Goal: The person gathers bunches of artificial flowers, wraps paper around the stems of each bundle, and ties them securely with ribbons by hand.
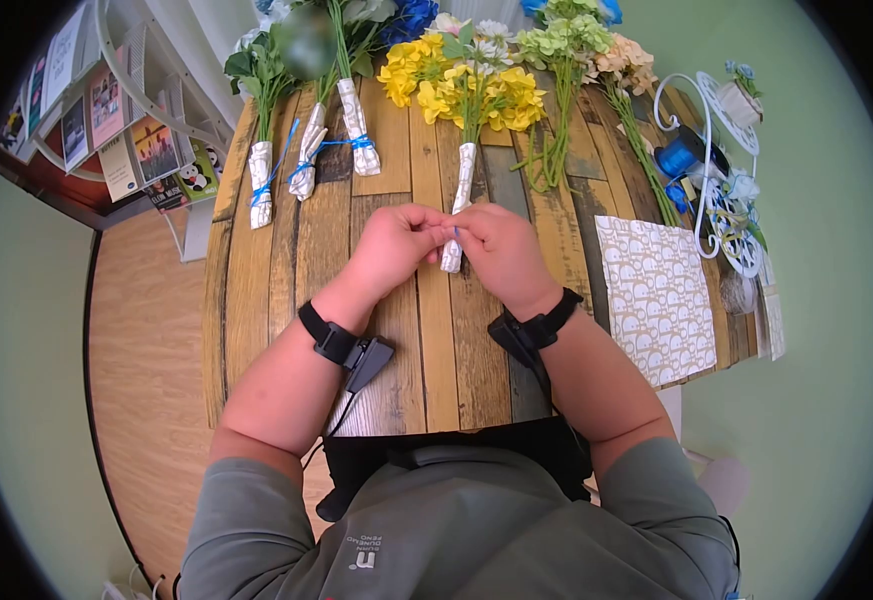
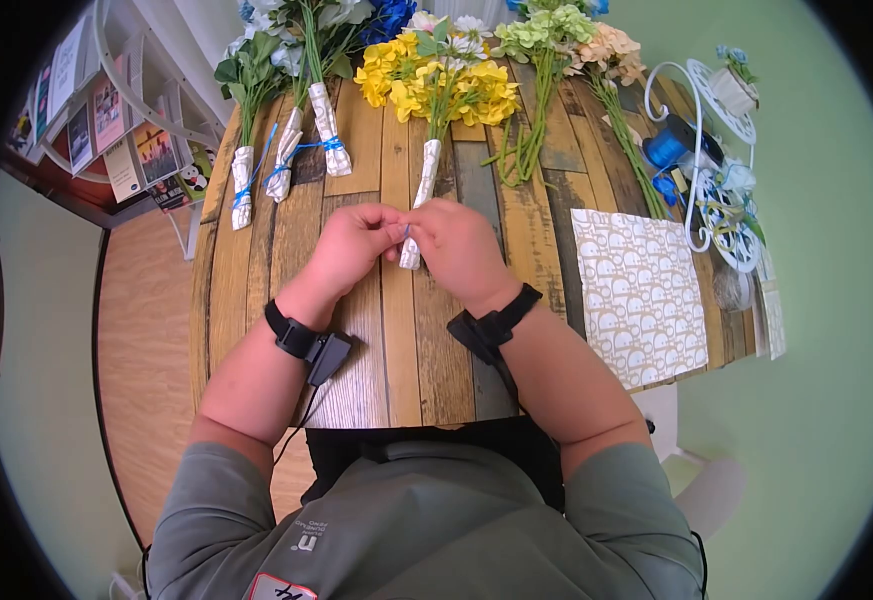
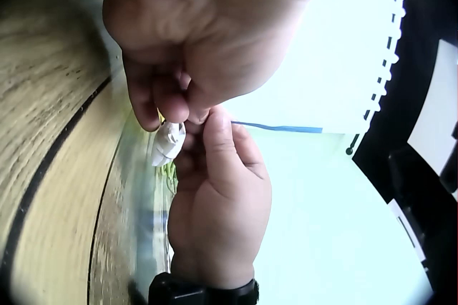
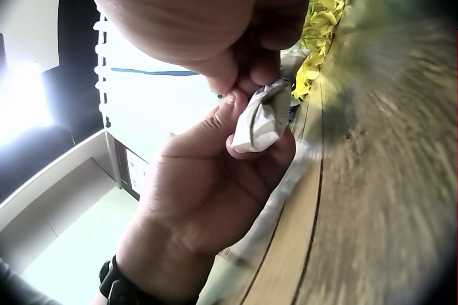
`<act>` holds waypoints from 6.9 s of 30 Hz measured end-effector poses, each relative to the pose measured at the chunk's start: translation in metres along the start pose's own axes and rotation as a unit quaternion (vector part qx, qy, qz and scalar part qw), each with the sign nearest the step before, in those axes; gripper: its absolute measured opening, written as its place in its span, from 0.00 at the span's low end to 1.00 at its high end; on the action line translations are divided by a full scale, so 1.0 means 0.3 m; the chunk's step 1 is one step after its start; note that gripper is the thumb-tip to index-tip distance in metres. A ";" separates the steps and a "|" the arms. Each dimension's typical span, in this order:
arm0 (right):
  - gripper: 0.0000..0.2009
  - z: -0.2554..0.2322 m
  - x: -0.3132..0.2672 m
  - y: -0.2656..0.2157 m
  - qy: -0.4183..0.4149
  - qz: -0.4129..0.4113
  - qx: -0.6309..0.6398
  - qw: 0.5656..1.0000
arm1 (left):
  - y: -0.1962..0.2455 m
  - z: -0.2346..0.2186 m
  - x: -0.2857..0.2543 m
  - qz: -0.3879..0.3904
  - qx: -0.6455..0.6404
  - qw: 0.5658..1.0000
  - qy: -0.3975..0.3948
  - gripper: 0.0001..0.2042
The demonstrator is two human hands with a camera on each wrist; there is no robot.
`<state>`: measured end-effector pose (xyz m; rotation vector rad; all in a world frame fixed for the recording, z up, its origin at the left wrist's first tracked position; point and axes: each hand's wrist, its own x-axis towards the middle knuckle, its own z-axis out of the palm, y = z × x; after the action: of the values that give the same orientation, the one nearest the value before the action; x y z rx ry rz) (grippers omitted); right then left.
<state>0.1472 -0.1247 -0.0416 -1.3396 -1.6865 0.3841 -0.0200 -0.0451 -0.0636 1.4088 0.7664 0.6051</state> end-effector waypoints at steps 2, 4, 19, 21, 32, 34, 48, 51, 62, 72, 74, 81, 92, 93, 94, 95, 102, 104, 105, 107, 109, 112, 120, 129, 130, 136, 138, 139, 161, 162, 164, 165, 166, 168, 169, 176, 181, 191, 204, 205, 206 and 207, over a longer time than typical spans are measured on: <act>0.07 -0.004 0.003 -0.002 -0.006 -0.042 -0.041 0.998 | 0.004 -0.002 -0.002 0.003 -0.008 1.000 -0.003 0.07; 0.06 -0.011 0.008 -0.005 0.000 -0.074 -0.070 0.995 | 0.009 0.000 -0.004 0.006 -0.016 1.000 -0.007 0.07; 0.10 -0.039 -0.007 -0.059 -0.008 -0.048 -0.020 0.999 | 0.063 -0.009 -0.033 0.061 0.011 0.996 -0.064 0.08; 0.10 -0.036 -0.012 -0.062 -0.016 -0.015 -0.010 1.000 | 0.065 -0.013 -0.030 0.057 0.066 0.994 -0.071 0.07; 0.05 -0.043 0.000 -0.079 -0.012 -0.106 -0.133 0.985 | 0.050 -0.003 -0.028 0.071 0.068 0.995 -0.037 0.05; 0.04 -0.045 0.002 -0.083 -0.012 -0.112 -0.142 0.983 | 0.050 -0.004 -0.029 0.058 0.054 0.996 -0.040 0.04; 0.07 -0.012 -0.009 -0.012 0.011 0.149 0.097 0.984 | 0.033 0.047 -0.030 0.003 0.004 1.000 0.017 0.05; 0.07 -0.008 -0.010 -0.002 0.029 0.177 0.156 0.971 | 0.039 0.052 -0.031 0.003 0.004 1.000 0.024 0.05; 0.06 -0.051 0.006 -0.052 -0.019 0.065 -0.006 0.998 | 0.032 0.068 -0.037 -0.007 -0.054 0.998 0.013 0.05; 0.06 -0.037 0.000 -0.022 -0.004 0.162 0.129 0.978 | 0.012 0.058 -0.021 -0.011 -0.089 0.996 0.003 0.07; 0.07 -0.044 0.002 -0.047 -0.009 0.123 0.035 0.992 | 0.004 0.058 -0.018 -0.002 -0.089 0.996 0.002 0.07; 0.07 -0.031 -0.005 -0.033 0.001 0.115 0.006 0.993 | -0.011 0.056 -0.013 0.019 -0.055 0.998 0.000 0.08; 0.15 -0.065 0.013 0.023 -0.056 0.263 0.347 0.898 | 0.012 0.059 -0.025 -0.011 -0.081 0.997 -0.005 0.07; 0.15 -0.062 0.015 0.027 -0.057 0.264 0.347 0.898 | 0.013 0.058 -0.025 -0.016 -0.084 0.996 0.000 0.07; 0.15 -0.058 0.017 0.033 -0.056 0.246 0.338 0.907 | 0.011 0.055 -0.023 -0.016 -0.085 0.996 0.000 0.07; 0.15 -0.055 0.017 0.039 -0.055 0.229 0.329 0.915 | 0.008 0.051 -0.020 -0.020 -0.084 0.996 -0.007 0.07; 0.05 -0.086 0.017 -0.019 -0.084 0.164 0.127 0.975 | -0.011 0.039 -0.010 -0.018 -0.120 0.992 -0.028 0.07; 0.02 -0.088 0.017 -0.025 -0.071 0.054 0.014 0.996 | -0.014 0.037 -0.007 -0.019 -0.126 0.991 -0.030 0.07; 0.02 -0.087 0.020 -0.022 -0.071 0.054 0.013 0.996 | -0.014 0.037 -0.007 -0.020 -0.133 0.990 -0.033 0.07; 0.04 -0.084 0.028 -0.014 -0.058 -0.071 -0.039 0.995 | -0.011 0.034 -0.008 -0.021 -0.137 0.990 -0.037 0.07; 0.05 -0.086 0.033 -0.030 -0.064 -0.083 -0.071 0.992 | -0.009 0.033 -0.009 -0.023 -0.142 0.989 -0.040 0.07; 0.07 -0.084 0.033 -0.054 -0.059 -0.097 -0.115 0.987 | -0.007 0.035 -0.008 -0.030 -0.154 0.987 -0.035 0.06; 0.06 -0.068 0.015 -0.048 -0.048 -0.092 -0.174 0.979 | 0.002 0.060 -0.022 -0.028 -0.116 0.993 0.012 0.06; 0.04 -0.067 0.007 -0.051 -0.036 -0.063 -0.222 0.972 | -0.014 0.083 -0.035 0.103 0.170 0.977 0.079 0.05; 0.05 -0.065 0.001 -0.046 -0.046 -0.008 -0.207 0.977 | -0.017 0.085 -0.037 0.102 0.169 0.977 0.079 0.05; 0.06 -0.094 0.004 0.021 -0.134 0.219 -0.027 0.966 | -0.019 0.091 -0.044 0.209 0.277 0.933 0.095 0.05; 0.06 -0.107 0.012 0.036 -0.160 0.282 0.037 0.945 | -0.019 0.087 -0.043 0.226 0.285 0.927 0.086 0.05; 0.06 -0.114 0.015 0.037 -0.169 0.334 0.135 0.917 | -0.020 0.084 -0.042 0.226 0.285 0.928 0.086 0.05; 0.03 -0.119 0.010 0.071 -0.245 0.321 0.144 0.903 | -0.041 0.067 -0.020 0.210 0.271 0.938 0.042 0.05; 0.03 -0.119 0.009 0.076 -0.246 0.321 0.143 0.903 | -0.037 0.068 -0.021 0.210 0.266 0.940 0.044 0.05; 0.04 -0.120 0.007 0.083 -0.230 0.320 0.188 0.900 | -0.031 0.068 -0.024 0.200 0.264 0.942 0.045 0.05; 0.04 -0.121 0.007 0.082 -0.230 0.320 0.188 0.900 | -0.028 0.069 -0.025 0.190 0.262 0.945 0.046 0.05; 0.05 -0.123 0.009 0.080 -0.232 0.323 0.187 0.898 | -0.029 0.069 -0.025 0.190 0.262 0.945 0.045 0.05; 0.05 -0.128 0.013 0.070 -0.234 0.325 0.187 0.897 | -0.034 0.068 -0.022 0.195 0.254 0.946 0.042 0.05; 0.05 -0.132 0.017 0.060 -0.240 0.354 0.195 0.882 | -0.036 0.068 -0.021 0.195 0.254 0.946 0.042 0.05; 0.05 -0.124 0.011 0.061 -0.280 0.334 0.168 0.884 | -0.034 0.067 -0.016 0.202 0.260 0.943 0.040 0.05; 0.06 -0.098 -0.002 0.045 -0.214 0.276 0.070 0.934 | -0.045 0.062 -0.012 0.202 0.242 0.948 0.040 0.05; 0.05 -0.122 -0.007 0.020 -0.192 0.377 0.185 0.887 | -0.046 0.061 -0.006 0.175 0.229 0.957 0.022 0.05; 0.08 -0.111 -0.058 0.090 -0.132 0.276 0.173 0.936 | -0.027 0.068 -0.017 0.179 0.259 0.949 0.034 0.04; 0.08 -0.111 -0.059 0.095 -0.129 0.273 0.181 0.936 | -0.026 0.067 -0.017 0.178 0.260 0.949 0.032 0.04; 0.08 -0.110 -0.061 0.100 -0.125 0.271 0.188 0.936 | -0.024 0.067 -0.018 0.182 0.258 0.948 0.034 0.04; 0.08 -0.110 -0.062 0.098 -0.124 0.273 0.190 0.935 | -0.021 0.066 -0.020 0.186 0.256 0.948 0.036 0.04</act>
<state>0.1911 -0.1399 -0.0536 -1.4861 -1.3103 1.1832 -0.0089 -0.0629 -0.0693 2.0485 0.7502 0.7866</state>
